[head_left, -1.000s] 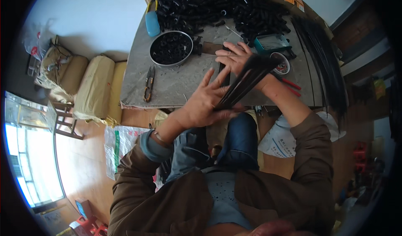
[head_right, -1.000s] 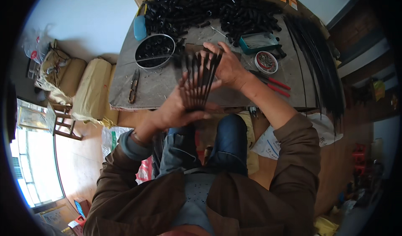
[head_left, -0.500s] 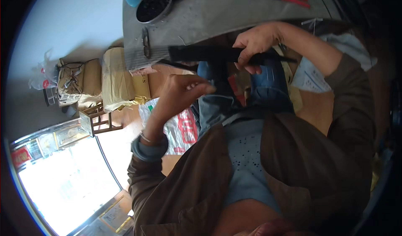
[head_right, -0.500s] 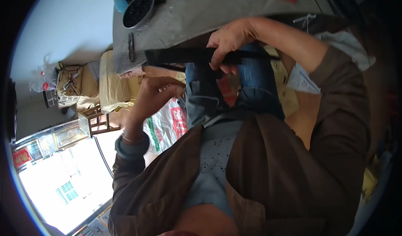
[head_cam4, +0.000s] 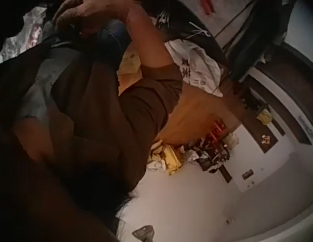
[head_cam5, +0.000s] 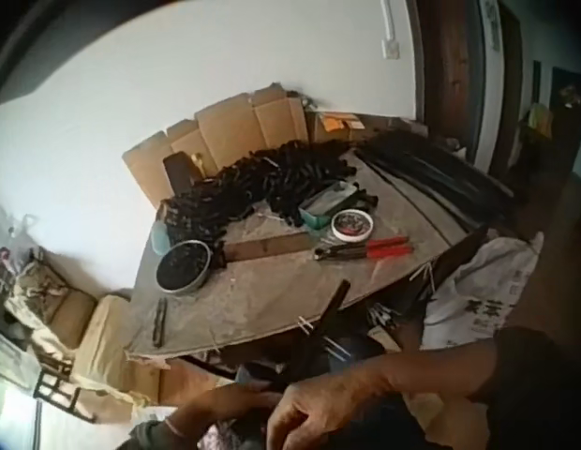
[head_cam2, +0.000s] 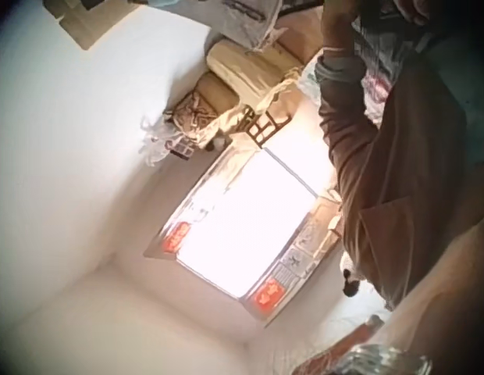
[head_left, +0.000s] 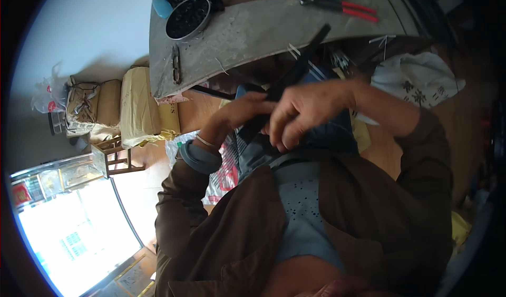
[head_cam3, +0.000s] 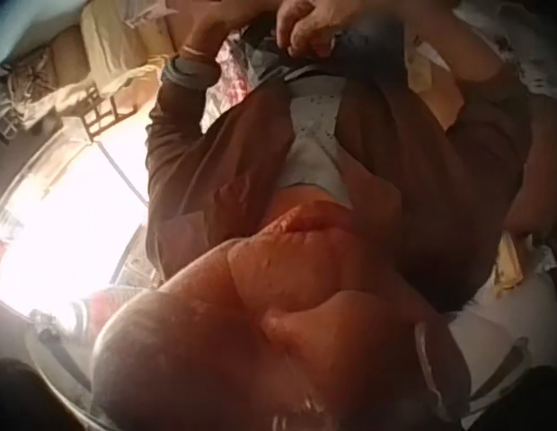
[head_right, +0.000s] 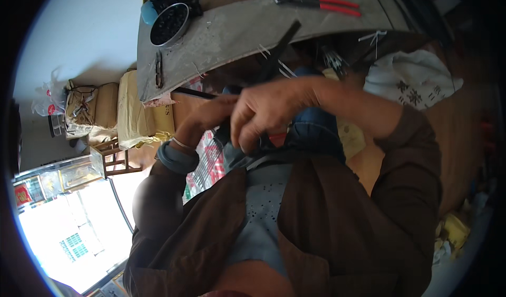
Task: Insert black rods into circular hubs and secure them using pliers.
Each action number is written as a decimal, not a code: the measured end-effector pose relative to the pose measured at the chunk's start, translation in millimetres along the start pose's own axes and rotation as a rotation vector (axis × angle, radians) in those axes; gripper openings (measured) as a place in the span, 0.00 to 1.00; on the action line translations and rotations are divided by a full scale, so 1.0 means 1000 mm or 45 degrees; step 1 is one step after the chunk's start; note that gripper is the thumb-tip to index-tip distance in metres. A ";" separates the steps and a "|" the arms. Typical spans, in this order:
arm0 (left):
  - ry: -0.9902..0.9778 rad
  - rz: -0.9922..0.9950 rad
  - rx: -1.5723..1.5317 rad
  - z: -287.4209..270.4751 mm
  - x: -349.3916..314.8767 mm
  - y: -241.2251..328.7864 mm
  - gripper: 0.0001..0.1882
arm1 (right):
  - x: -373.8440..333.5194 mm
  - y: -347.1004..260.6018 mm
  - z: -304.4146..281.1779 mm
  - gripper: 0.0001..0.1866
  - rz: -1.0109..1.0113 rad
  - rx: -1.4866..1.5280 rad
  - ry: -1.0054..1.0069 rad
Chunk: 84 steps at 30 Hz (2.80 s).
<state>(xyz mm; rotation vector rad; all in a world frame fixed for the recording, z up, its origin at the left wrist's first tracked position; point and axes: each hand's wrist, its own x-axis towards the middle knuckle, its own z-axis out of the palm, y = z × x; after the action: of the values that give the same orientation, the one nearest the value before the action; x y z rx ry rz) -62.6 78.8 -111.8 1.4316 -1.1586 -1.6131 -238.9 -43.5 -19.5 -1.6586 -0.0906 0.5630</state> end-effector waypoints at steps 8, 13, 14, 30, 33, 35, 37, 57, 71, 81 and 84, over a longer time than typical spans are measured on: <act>-0.021 0.540 -0.436 -0.004 0.046 0.113 0.15 | 0.041 0.132 -0.022 0.32 -0.235 0.057 0.627; 0.430 0.624 -0.299 0.042 0.065 0.012 0.13 | 0.055 0.206 -0.005 0.31 0.330 0.247 0.332; 0.478 0.585 -0.322 0.054 0.059 -0.009 0.13 | 0.056 0.214 0.012 0.28 0.518 0.326 0.271; 0.365 0.590 -0.525 0.077 0.005 0.033 0.14 | 0.054 0.247 0.087 0.16 0.115 0.082 -0.008; 0.318 0.510 -0.456 0.080 0.009 0.043 0.13 | 0.026 0.191 0.070 0.17 0.163 0.231 0.007; 0.292 0.629 -0.596 0.088 0.013 0.045 0.13 | -0.013 0.124 0.018 0.18 0.419 0.072 -0.004; 0.231 0.619 -0.595 0.100 0.015 0.051 0.14 | -0.049 0.084 -0.027 0.09 0.079 -0.017 0.426; 0.424 0.548 -1.027 0.107 0.012 0.039 0.12 | -0.051 0.016 0.009 0.05 0.027 -0.695 1.301; 0.617 0.650 -0.472 0.091 0.010 0.024 0.10 | -0.067 0.063 -0.020 0.11 -0.095 0.423 0.839; 0.320 0.262 -0.190 0.028 0.011 0.049 0.19 | 0.013 0.080 0.032 0.16 -0.242 1.089 0.966; 0.270 0.320 0.117 -0.029 0.037 0.085 0.23 | 0.011 0.091 0.032 0.15 -0.421 1.404 0.940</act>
<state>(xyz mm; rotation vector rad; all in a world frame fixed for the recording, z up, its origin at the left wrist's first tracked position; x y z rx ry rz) -45.6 8.2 -47.2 1.4122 -1.2452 -1.2197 -265.8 -26.6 -111.0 -0.6501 0.4154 -0.2758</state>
